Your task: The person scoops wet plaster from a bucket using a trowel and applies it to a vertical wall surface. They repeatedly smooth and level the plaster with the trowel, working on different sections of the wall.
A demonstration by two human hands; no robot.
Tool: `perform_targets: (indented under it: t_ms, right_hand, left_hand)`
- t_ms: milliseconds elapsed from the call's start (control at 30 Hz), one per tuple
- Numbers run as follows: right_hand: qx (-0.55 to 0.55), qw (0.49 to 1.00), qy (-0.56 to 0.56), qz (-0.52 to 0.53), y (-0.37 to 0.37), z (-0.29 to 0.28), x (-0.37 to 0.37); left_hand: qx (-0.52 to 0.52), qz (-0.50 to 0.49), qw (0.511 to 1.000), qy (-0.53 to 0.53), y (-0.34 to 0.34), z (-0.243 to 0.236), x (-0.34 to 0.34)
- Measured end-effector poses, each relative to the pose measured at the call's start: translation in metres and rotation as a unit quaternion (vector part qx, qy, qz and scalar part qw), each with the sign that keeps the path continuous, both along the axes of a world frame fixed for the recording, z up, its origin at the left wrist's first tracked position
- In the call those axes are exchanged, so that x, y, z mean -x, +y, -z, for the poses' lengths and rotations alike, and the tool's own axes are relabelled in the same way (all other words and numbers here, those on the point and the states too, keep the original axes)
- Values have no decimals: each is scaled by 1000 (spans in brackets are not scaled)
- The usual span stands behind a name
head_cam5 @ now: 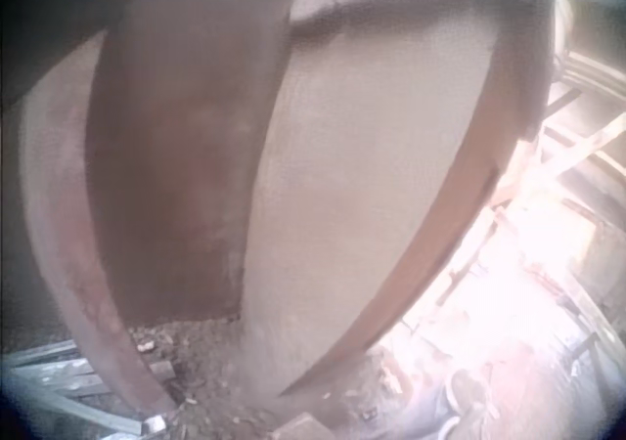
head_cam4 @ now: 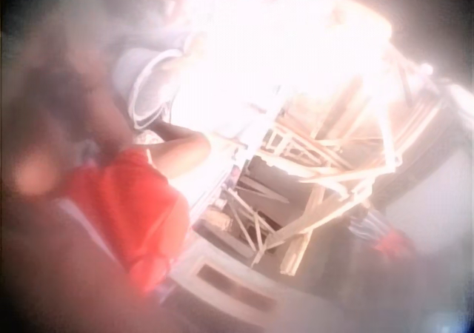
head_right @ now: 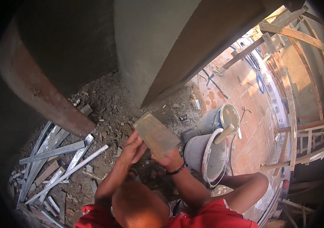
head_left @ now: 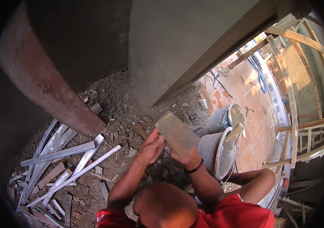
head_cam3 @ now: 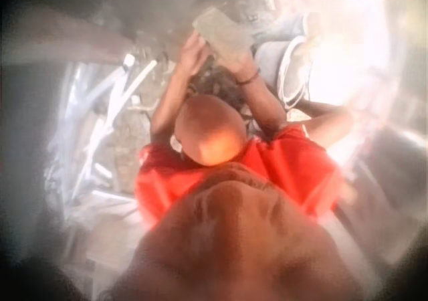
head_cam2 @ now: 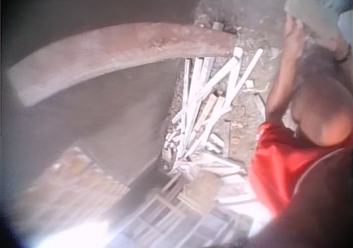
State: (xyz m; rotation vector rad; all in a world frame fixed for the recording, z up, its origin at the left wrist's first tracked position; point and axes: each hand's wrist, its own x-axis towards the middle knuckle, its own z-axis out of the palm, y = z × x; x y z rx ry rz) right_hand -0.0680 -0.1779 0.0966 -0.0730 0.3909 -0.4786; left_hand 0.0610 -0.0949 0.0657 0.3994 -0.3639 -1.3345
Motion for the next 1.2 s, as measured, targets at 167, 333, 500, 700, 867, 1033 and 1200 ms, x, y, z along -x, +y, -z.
perform_targets:
  t_ms: [167, 333, 500, 700, 867, 1033, 1200]
  right_hand:
    - [-12, 998, -31, -62, 6, 13, -5]
    - [-6, 992, 63, -107, 15, 27, -9]
    - [49, 946, 291, -136, 33, 33, -10]
    - [94, 943, 281, -152, 39, 33, -10]
    - [108, 932, 314, -149, 31, 38, -9]
    - [111, 935, 310, -132, 25, 37, -10]
    - [110, 924, 339, -139, 22, 38, -11]
  left_hand:
    - [-13, -32, 998, 49, 5, -7, -5]
    - [-90, -175, 970, -143, -6, -20, -27]
    - [-115, -384, 817, -414, -49, -31, -63]
    - [-7, -461, 709, -533, -110, -21, -76]
    - [0, -513, 621, -593, -155, -22, -105]
    - [-230, -415, 727, -497, -150, -35, -149]
    - [-58, -489, 684, -539, -119, -29, -96]
